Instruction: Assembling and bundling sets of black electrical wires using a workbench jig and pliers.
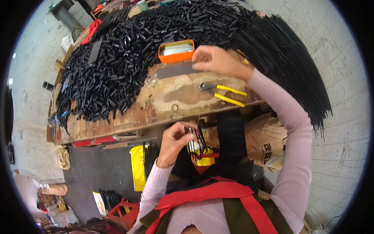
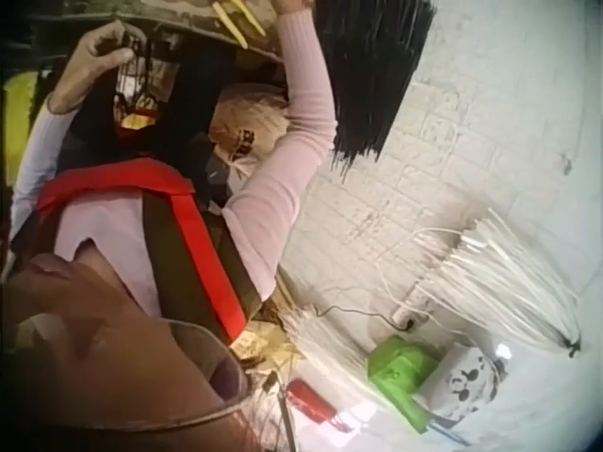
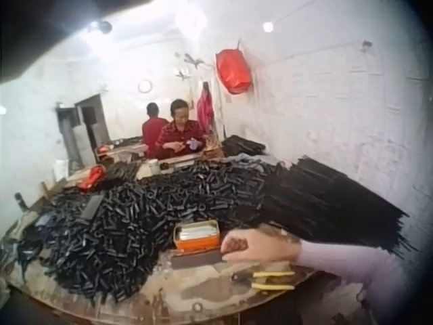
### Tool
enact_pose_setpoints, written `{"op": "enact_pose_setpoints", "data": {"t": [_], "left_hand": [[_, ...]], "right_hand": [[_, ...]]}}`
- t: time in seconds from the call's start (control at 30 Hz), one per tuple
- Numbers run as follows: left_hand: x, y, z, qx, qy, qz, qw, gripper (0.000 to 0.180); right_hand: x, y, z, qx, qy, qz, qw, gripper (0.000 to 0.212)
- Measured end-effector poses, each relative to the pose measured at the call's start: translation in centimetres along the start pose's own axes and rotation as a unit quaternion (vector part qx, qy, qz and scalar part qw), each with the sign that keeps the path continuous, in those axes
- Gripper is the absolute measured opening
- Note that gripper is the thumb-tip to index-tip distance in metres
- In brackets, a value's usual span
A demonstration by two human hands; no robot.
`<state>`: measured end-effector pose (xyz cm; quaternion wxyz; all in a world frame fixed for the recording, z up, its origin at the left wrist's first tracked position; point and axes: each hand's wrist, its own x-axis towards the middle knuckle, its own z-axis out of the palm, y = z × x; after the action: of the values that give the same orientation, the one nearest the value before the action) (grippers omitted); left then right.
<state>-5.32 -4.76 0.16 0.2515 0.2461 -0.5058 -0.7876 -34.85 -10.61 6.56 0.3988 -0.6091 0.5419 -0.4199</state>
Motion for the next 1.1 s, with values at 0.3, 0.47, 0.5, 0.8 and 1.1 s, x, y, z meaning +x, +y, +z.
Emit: {"op": "enact_pose_setpoints", "data": {"t": [0.3, 0.47, 0.5, 0.8, 1.1], "left_hand": [[-3.0, 3.3, 3.6, -0.006, -0.047, 0.061, 0.997, 0.039], [-4.6, 3.3, 4.6, 0.002, -0.061, 0.064, 0.996, 0.036], [-4.8, 3.3, 4.8, 0.004, -0.064, 0.062, 0.996, 0.036], [-6.2, 3.3, 5.4, 0.007, -0.037, 0.078, 0.996, 0.026], [-6.2, 2.9, 5.6, 0.013, -0.032, 0.099, 0.994, 0.020]], "right_hand": [[-13.3, -8.1, 6.9, 0.082, -0.040, 0.028, 0.995, 0.018], [-15.3, -9.4, 7.5, 0.101, -0.031, 0.040, 0.994, 0.014], [-15.5, -9.2, 7.5, 0.115, -0.025, 0.057, 0.991, 0.012], [-16.4, -10.0, 8.1, 0.129, -0.041, 0.061, 0.989, 0.014], [-16.8, -10.1, 8.3, 0.107, -0.039, 0.028, 0.993, 0.014]]}}
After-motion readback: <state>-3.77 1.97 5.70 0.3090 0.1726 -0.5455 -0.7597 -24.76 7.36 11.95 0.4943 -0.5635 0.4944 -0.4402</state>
